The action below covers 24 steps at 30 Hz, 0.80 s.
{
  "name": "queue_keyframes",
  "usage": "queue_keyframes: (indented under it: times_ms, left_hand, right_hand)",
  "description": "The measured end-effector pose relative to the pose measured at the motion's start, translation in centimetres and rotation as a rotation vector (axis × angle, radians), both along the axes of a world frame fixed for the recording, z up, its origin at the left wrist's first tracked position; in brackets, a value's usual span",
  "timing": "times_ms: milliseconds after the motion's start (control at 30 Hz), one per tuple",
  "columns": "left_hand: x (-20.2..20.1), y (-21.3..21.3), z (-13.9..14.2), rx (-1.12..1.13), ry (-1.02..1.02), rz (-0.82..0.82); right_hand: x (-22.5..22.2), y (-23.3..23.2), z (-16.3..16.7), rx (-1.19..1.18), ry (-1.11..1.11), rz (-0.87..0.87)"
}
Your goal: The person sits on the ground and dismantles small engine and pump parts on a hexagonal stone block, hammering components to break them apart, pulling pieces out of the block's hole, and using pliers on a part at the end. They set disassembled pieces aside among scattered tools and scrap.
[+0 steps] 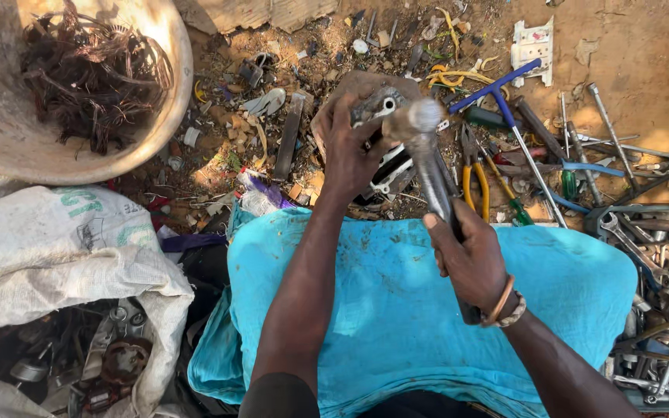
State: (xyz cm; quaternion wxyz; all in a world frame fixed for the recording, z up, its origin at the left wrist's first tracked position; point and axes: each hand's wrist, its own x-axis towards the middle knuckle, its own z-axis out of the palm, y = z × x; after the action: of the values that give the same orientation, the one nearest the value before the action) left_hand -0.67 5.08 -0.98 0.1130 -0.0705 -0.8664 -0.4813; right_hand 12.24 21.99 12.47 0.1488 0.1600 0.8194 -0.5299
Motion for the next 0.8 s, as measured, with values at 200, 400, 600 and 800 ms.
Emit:
queue_keyframes:
  times_ms: [200, 400, 600, 800]
  left_hand:
    - [0.0, -0.6, 1.3, 0.075, 0.047, 0.014]
    - [-0.1, -6.1, 0.7, 0.71, 0.162, 0.221]
    - [-0.7, -12.8, 1.8, -0.15, -0.15, 0.542]
    - [0.9, -3.8, 4.9, -0.291, -0.547, -0.185]
  right_hand:
    - [2.7, 1.1, 0.6, -0.155, 0.035, -0.092]
    - [5.3, 3.6, -2.3, -0.289, -0.094, -0.359]
    - [6.4, 5.3, -9.6, -0.433, -0.468, -0.445]
    - [6.6, 6.5, -13.8, -0.739, -0.634, -0.411]
